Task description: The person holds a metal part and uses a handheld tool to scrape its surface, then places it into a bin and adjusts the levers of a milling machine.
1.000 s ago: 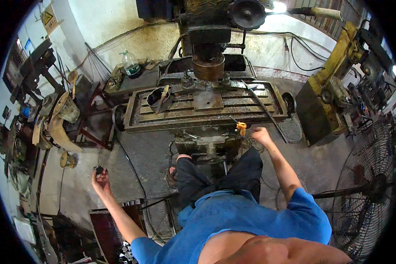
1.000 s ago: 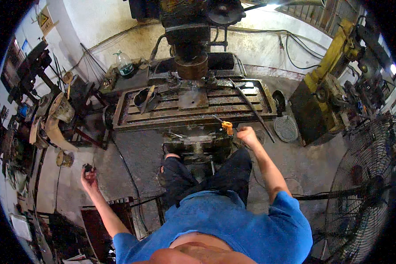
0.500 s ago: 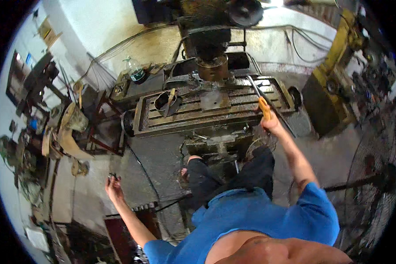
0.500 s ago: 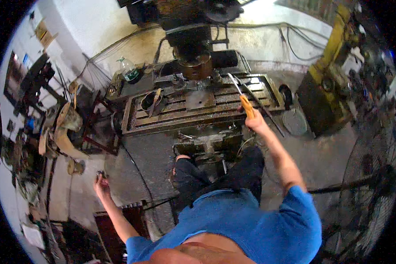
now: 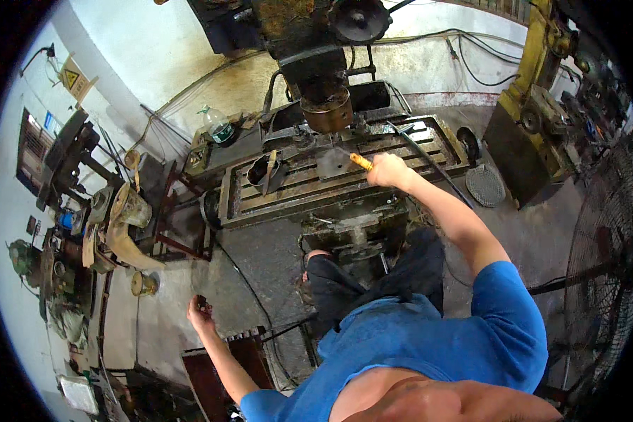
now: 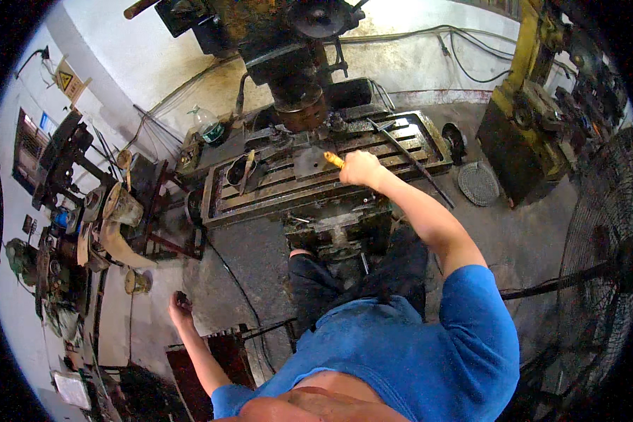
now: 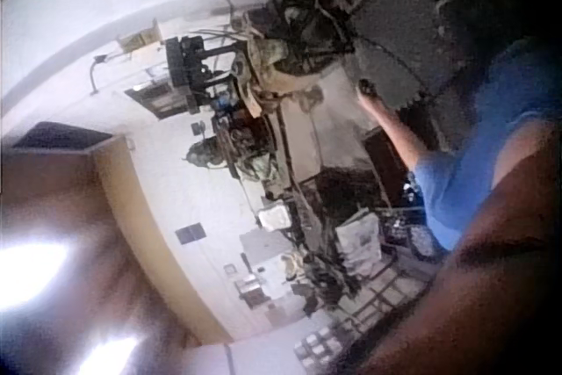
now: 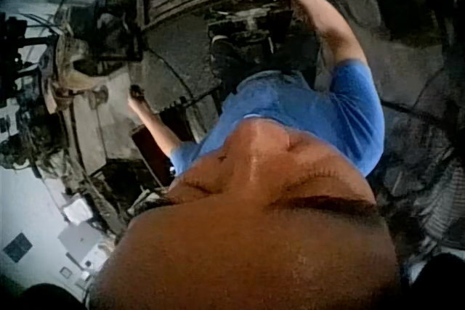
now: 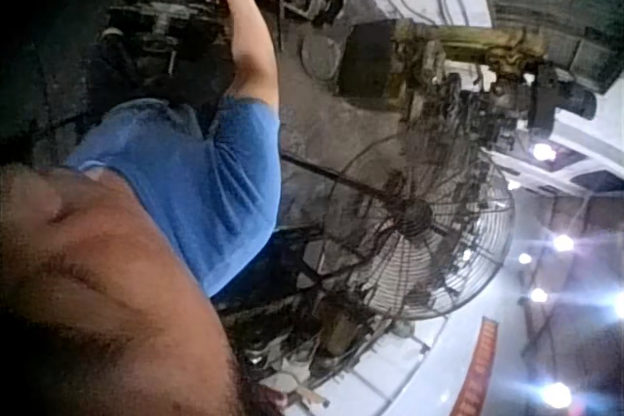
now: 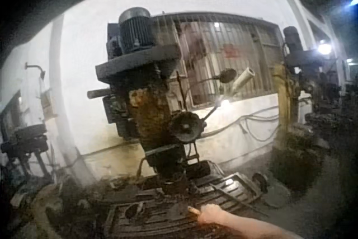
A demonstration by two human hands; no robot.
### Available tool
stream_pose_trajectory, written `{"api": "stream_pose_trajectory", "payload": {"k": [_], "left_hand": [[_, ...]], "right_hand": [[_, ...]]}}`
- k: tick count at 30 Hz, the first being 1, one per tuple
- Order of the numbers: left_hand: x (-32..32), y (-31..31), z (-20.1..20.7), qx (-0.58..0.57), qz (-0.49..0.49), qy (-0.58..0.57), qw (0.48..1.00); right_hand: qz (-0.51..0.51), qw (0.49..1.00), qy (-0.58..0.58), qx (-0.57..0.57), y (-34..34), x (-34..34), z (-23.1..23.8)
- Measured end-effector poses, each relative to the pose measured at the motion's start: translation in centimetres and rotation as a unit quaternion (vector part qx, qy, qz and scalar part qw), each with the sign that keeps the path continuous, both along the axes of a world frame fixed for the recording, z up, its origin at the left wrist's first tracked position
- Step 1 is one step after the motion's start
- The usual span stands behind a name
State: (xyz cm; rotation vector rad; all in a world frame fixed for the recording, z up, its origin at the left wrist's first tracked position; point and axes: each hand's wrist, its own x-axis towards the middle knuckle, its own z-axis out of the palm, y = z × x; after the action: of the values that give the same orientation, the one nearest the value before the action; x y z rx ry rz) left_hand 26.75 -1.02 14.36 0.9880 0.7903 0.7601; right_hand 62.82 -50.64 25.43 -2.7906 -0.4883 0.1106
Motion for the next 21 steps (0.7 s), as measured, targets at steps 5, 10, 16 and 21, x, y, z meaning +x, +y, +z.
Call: {"api": "stream_pose_trajectory", "payload": {"k": [5,10,16,21], "left_hand": [[2.9,-4.8,-0.4,-0.039,-0.057,-0.032,0.997],[11.0,-13.5,-0.6,-0.125,-0.190,-0.106,0.968],[11.0,-17.6,-0.5,-0.150,-0.150,-0.050,0.976],[11.2,-16.2,-3.1,-0.147,-0.250,-0.055,0.955]], "right_hand": [[0.129,0.990,0.057,-0.019,-0.5,-6.9,2.4],[0.302,0.952,0.061,-0.001,4.3,-15.0,0.1],[0.337,0.935,0.105,0.010,4.6,-17.5,-1.4],[0.340,0.934,0.105,0.007,2.7,-17.5,0.1]]}}
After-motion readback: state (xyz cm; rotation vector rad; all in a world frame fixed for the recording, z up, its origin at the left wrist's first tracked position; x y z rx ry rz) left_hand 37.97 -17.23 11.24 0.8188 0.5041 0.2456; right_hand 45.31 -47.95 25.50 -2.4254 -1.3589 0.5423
